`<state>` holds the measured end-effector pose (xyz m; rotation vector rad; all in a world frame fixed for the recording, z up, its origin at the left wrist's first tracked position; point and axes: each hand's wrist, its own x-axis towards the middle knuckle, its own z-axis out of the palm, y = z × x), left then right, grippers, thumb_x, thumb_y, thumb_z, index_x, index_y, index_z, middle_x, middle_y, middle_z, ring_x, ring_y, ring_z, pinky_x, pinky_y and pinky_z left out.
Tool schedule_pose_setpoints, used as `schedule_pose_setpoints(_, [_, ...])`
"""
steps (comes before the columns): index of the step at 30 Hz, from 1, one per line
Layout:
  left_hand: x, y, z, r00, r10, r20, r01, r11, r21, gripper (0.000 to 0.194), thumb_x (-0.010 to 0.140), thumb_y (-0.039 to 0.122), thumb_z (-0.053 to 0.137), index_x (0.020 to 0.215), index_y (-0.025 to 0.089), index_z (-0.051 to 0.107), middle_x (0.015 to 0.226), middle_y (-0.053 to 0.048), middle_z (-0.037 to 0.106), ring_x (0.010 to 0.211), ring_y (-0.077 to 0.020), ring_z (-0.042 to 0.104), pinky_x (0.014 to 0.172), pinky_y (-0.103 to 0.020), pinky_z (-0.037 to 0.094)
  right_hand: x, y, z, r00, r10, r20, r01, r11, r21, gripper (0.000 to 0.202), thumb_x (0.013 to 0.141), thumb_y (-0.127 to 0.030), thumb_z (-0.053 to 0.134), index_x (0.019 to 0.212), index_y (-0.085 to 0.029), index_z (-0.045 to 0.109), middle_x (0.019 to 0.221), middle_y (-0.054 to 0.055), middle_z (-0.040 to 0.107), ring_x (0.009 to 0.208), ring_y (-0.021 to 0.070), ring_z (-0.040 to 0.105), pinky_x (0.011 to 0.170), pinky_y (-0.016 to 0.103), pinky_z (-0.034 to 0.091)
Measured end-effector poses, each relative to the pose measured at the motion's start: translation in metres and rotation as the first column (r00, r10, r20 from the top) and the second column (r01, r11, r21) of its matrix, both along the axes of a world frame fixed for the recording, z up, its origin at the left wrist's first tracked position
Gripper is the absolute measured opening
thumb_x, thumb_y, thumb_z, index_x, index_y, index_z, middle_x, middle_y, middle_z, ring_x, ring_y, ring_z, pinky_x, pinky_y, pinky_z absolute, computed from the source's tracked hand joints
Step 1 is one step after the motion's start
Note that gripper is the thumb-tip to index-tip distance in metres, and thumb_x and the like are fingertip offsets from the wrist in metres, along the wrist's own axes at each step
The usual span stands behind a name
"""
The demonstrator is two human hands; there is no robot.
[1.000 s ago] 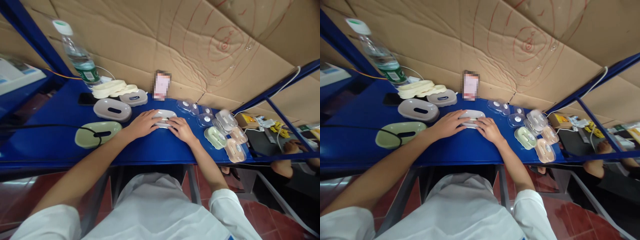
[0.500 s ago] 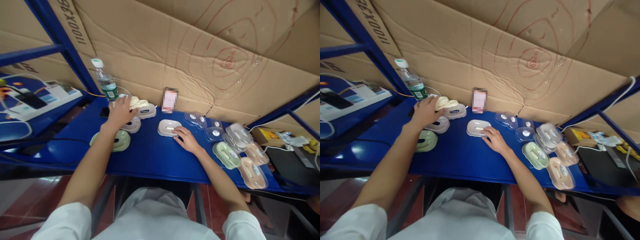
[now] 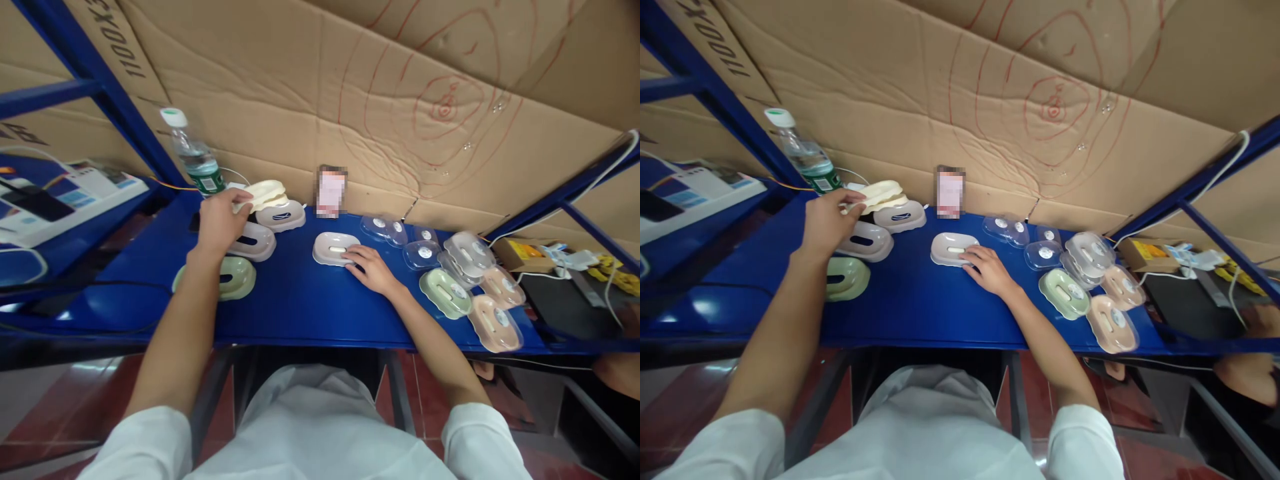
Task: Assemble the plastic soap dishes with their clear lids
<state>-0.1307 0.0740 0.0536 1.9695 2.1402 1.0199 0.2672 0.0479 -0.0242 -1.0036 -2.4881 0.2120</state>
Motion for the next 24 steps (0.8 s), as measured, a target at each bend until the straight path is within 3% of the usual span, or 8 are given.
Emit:
schedule_pose_setpoints(3, [0.001,-0.002,-0.003,1.0,0.005,-0.021,-0.005,1.0,0.027,0.032,0.1,0.025,0.057,0.126,0.015,0.072,0.129,-0.009,0.077,0.118,-0.0254,0.068,0.112,-0.039,0.049,0.003,0.001,0.005,1.0,-0.018,0.018,0.018,0.999,0.048,0.041,0.114,-0.04,0.053,0.151,-0.028,0.066,0.159,0.011,0.062,0.155,0.0284,0.051,0.129,0.054,0.04])
schedule_pose_setpoints(6, [0.0,-0.001,-0.006,0.997,-0.015,-0.081,0.015,1.0,-0.003,0.033,0.099,0.023,0.055,0.125,0.013,0.072,0.127,-0.013,0.076,0.118,-0.0277,0.068,0.111,-0.042,0.05,0.016,0.008,0.01,0.982,-0.191,0.002,0.189,0.974,0.128,0.045,0.116,-0.039,0.043,0.155,-0.026,0.061,0.167,0.012,0.054,0.161,0.0289,0.043,0.132,0.056,0.035])
schedule_pose_setpoints(10, [0.002,-0.004,-0.005,0.991,-0.046,-0.129,0.046,0.999,-0.004,0.038,0.1,0.029,0.055,0.131,0.013,0.07,0.136,-0.017,0.07,0.128,-0.0312,0.063,0.116,-0.046,0.048,0.043,0.023,0.005,0.801,-0.595,-0.066,0.593,0.775,0.22,0.056,0.113,-0.045,0.045,0.159,-0.015,0.055,0.171,0.025,0.044,0.163,0.0423,0.035,0.129,0.073,0.027])
schedule_pose_setpoints(12, [0.009,-0.011,-0.002,0.984,-0.063,-0.164,0.067,0.998,0.016,0.038,0.102,0.033,0.053,0.133,0.017,0.069,0.139,-0.015,0.068,0.132,-0.0329,0.061,0.116,-0.048,0.047,0.054,0.031,-0.003,0.702,-0.705,-0.098,0.707,0.675,0.209,0.068,0.11,-0.057,0.052,0.161,-0.012,0.051,0.169,0.031,0.043,0.159,0.0486,0.039,0.123,0.083,0.023])
schedule_pose_setpoints(14, [0.023,-0.019,-0.002,0.969,-0.11,-0.221,0.112,0.994,-0.004,0.039,0.104,0.037,0.051,0.135,0.021,0.068,0.139,-0.014,0.068,0.13,-0.0354,0.061,0.113,-0.051,0.048,0.059,0.038,-0.01,0.659,-0.742,-0.127,0.75,0.634,0.186,0.074,0.107,-0.065,0.054,0.159,-0.013,0.053,0.164,0.034,0.047,0.152,0.0498,0.046,0.12,0.088,0.019])
schedule_pose_setpoints(17, [0.057,-0.031,-0.006,0.923,-0.256,-0.289,0.242,0.967,-0.085,0.04,0.105,0.041,0.052,0.139,0.026,0.066,0.14,-0.012,0.068,0.129,-0.0381,0.063,0.111,-0.054,0.048,0.059,0.045,-0.015,0.656,-0.743,-0.128,0.753,0.637,0.163,0.074,0.105,-0.067,0.056,0.156,-0.013,0.056,0.162,0.035,0.05,0.146,0.0485,0.053,0.12,0.088,0.019])
schedule_pose_setpoints(20, [0.092,-0.042,-0.015,0.807,-0.473,-0.354,0.415,0.88,-0.231,0.045,0.105,0.043,0.057,0.148,0.029,0.062,0.147,-0.014,0.065,0.132,-0.0399,0.063,0.11,-0.054,0.049,0.056,0.047,-0.011,0.673,-0.737,-0.067,0.737,0.66,0.145,0.065,0.108,-0.06,0.054,0.155,-0.015,0.058,0.161,0.031,0.053,0.142,0.0455,0.059,0.12,0.086,0.023])
schedule_pose_setpoints(24, [0.116,-0.053,-0.025,0.672,-0.603,-0.43,0.443,0.793,-0.419,0.056,0.101,0.043,0.068,0.154,0.026,0.057,0.157,-0.022,0.056,0.129,-0.0439,0.065,0.1,-0.055,0.053,0.06,0.044,0.0,0.705,-0.707,-0.057,0.708,0.696,0.116,0.051,0.113,-0.044,0.045,0.149,-0.015,0.065,0.148,0.025,0.067,0.135,0.0382,0.067,0.125,0.076,0.031])
